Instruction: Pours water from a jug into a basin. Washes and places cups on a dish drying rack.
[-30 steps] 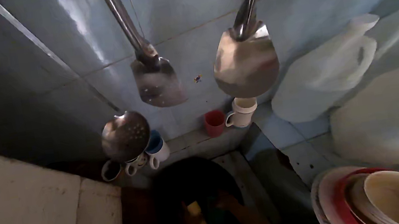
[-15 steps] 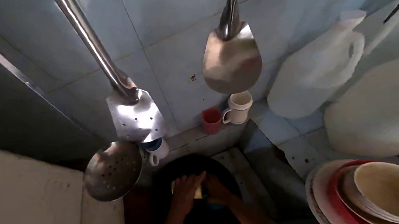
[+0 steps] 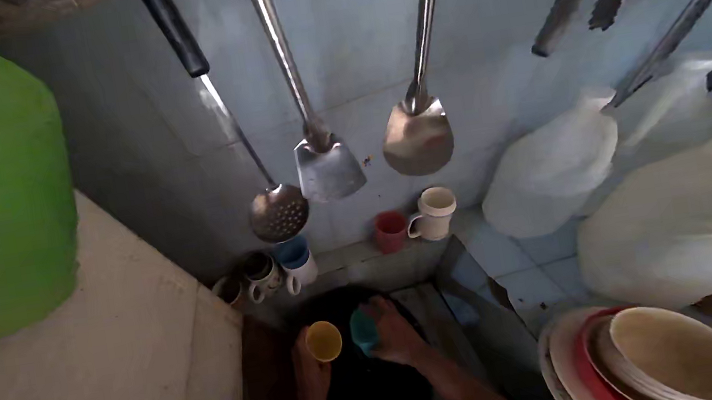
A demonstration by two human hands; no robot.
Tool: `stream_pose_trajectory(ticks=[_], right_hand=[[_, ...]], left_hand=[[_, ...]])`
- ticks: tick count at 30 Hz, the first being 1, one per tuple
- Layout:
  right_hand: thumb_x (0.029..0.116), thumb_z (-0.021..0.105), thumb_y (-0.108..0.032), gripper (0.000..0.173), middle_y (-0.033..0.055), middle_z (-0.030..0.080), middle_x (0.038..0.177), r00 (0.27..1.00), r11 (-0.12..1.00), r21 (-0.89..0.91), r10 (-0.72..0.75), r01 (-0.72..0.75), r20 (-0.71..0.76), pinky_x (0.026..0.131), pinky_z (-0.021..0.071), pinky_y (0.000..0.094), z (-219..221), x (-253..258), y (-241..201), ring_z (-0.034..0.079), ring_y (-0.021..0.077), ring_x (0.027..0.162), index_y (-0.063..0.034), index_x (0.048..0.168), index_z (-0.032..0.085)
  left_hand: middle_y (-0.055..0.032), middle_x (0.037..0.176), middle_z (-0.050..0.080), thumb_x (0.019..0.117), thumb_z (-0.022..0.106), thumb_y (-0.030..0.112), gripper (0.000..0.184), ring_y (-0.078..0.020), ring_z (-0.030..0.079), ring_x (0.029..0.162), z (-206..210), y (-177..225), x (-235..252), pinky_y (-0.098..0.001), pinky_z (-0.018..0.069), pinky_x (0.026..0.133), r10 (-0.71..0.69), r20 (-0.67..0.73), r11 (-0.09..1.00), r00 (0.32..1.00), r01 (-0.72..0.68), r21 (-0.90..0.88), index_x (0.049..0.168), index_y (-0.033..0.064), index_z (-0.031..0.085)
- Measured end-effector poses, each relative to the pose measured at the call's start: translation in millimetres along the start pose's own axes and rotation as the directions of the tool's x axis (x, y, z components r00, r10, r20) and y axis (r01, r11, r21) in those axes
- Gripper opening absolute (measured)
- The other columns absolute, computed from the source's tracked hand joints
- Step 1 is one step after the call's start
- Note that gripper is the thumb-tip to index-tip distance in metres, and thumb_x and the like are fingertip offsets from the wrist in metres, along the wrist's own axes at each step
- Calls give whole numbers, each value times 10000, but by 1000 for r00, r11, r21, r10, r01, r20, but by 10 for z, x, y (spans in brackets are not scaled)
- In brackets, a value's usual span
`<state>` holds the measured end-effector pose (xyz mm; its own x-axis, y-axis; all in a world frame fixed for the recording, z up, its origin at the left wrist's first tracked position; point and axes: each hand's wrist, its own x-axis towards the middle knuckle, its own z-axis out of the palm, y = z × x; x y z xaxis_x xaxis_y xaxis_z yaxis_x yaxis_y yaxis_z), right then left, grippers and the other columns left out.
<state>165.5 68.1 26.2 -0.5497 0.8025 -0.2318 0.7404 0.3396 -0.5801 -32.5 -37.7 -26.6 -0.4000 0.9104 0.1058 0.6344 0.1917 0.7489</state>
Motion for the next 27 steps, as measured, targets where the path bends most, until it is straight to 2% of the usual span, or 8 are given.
stream_pose_trajectory(ticks=[4,7,10,16,19,21,24,27], right_hand=[[759,910,-188,828,221,497,1489,998,894,449,-23,-8,64,1137,433,462,-334,49,-148,503,324,1364,-31,1474,523],[924,746,-140,578,184,613,1324,971,631,757,-25,-170,239,911,561,405,-367,97,-253,641,247,1108,-22,1444,523],[1037,535,-340,437,139,654,1188,918,414,844,-50,-340,394,813,585,428,-210,129,-343,670,242,990,-91,1395,551],[1098,316,-446,448,58,721,1042,827,202,856,-230,-475,513,812,613,368,-226,75,-584,714,173,944,-137,1249,602],[1080,420,-450,450,83,697,1134,880,335,842,-72,-422,469,828,595,385,-344,106,-487,692,194,997,-115,1328,588],[1055,526,-414,465,134,661,1198,933,506,794,73,-338,351,836,578,412,-327,147,-307,664,228,1029,-62,1352,581],[981,690,-400,575,215,592,1390,929,716,595,248,-366,274,1025,501,528,-137,249,74,598,343,1245,-68,1433,567],[916,738,-493,686,219,581,1427,894,864,278,343,-421,289,1125,420,588,120,243,363,541,376,1345,-94,1447,566]], left_hand=[[-286,1453,517,797,842,72,816,-432,530,1329,175,-78,-10,-535,461,1106,-28,0,999,1000,28,-43,1492,-31,426],[-272,1517,461,931,669,80,632,-418,485,1375,332,19,41,-525,422,1134,-37,52,992,998,43,-115,1510,-25,437],[-293,1481,489,1054,507,103,497,-362,493,1373,382,176,-48,-450,392,1162,-225,128,935,966,251,-251,1495,-98,399],[-306,1454,517,1047,559,100,481,-386,494,1377,462,253,-45,-450,374,1174,-468,175,873,866,484,-63,1455,-124,436],[-303,1406,554,1017,596,103,572,-374,584,1276,536,190,45,-481,470,1091,-365,-7,899,931,350,-263,1503,-97,370],[-307,1438,515,971,654,88,656,-374,567,1282,555,96,33,-486,485,1075,-384,46,859,922,375,-350,1524,-72,340],[-294,1405,519,966,698,140,675,-409,606,1174,538,-89,-121,-544,563,908,-544,483,628,686,715,-308,1532,17,351],[-267,1265,612,946,734,257,621,-390,644,1055,633,-330,-240,-552,562,848,-582,670,568,461,820,-70,1461,28,474]])
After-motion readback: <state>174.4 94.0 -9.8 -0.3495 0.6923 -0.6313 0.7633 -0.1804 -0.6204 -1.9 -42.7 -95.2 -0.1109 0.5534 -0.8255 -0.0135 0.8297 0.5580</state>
